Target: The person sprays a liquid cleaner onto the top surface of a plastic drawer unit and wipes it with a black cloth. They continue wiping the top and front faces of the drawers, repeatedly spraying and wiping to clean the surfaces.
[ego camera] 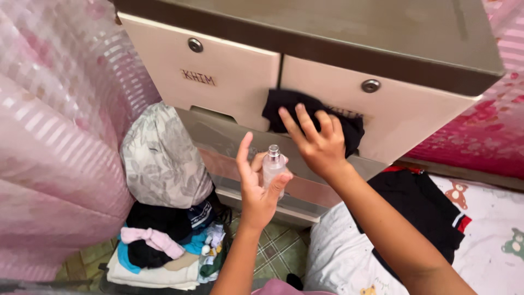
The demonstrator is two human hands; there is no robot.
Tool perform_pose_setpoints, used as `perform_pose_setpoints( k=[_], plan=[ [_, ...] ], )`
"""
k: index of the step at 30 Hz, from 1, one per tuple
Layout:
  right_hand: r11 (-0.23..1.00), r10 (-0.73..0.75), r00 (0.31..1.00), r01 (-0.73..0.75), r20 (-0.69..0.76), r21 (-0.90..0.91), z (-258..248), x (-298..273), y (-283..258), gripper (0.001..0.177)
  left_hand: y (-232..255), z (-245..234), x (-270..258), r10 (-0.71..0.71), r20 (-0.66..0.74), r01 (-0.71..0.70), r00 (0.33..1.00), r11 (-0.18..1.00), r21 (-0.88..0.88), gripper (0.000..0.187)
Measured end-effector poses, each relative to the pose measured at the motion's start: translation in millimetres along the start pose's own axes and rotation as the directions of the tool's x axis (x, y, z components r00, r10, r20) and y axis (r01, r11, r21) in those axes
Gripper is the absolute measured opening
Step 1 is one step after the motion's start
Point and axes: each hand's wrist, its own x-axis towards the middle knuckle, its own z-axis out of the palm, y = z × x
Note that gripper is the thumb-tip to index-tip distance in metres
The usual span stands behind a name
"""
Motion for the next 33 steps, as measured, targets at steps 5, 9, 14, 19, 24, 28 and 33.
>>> perform_pose_setpoints(
  k=[5, 9, 14, 19, 24, 28, 33],
  plan=[
    [0.994, 0.094, 0.991, -0.099, 0.097, 0.049, -1.3, -20.3, -26.0, 0.055, -2.9, -41.3, 30.6, -0.060, 0.202, 0.075, 0.978, 0.995, -0.070, 0.080],
    [0.943, 0.328, 0.943, -0.330, 0.052, 0.029, -8.2, -29.0, -26.1, 0.049, -18.3, -70.2, 41.4, -0.171, 0.312, 0.183, 0.934, 0.983, -0.009, 0.067],
    [0.837, 0.526, 0.841, -0.538, -0.129, -0.095, -19.8, -22.6, -15.4, 0.058, -41.3, -90.0, 41.5, -0.370, 0.315, 0.354, 0.874, 0.929, 0.109, 0.058],
    [0.834, 0.525, 0.838, -0.541, -0.145, -0.108, -3.9, 2.0, -26.8, 0.060, -40.8, -86.8, 40.8, -0.356, 0.447, 0.338, 0.820, 0.933, 0.123, 0.047],
    [0.950, 0.265, 0.964, -0.267, -0.033, -0.162, 8.6, 0.9, -39.1, 0.052, -22.3, -73.9, 44.5, -0.328, 0.559, 0.357, 0.761, 0.932, 0.060, 0.058],
    [0.966, 0.237, 0.966, -0.224, 0.106, -0.126, -11.0, -32.9, -32.1, 0.054, -23.4, -58.0, 38.8, -0.230, 0.547, 0.370, 0.805, 0.915, -0.160, 0.061],
    [0.946, 0.315, 0.943, -0.302, 0.109, -0.122, -46.2, -72.7, 2.6, 0.050, -38.5, -32.4, 23.5, -0.424, 0.383, 0.533, 0.821, 0.809, -0.247, 0.070]
  ],
)
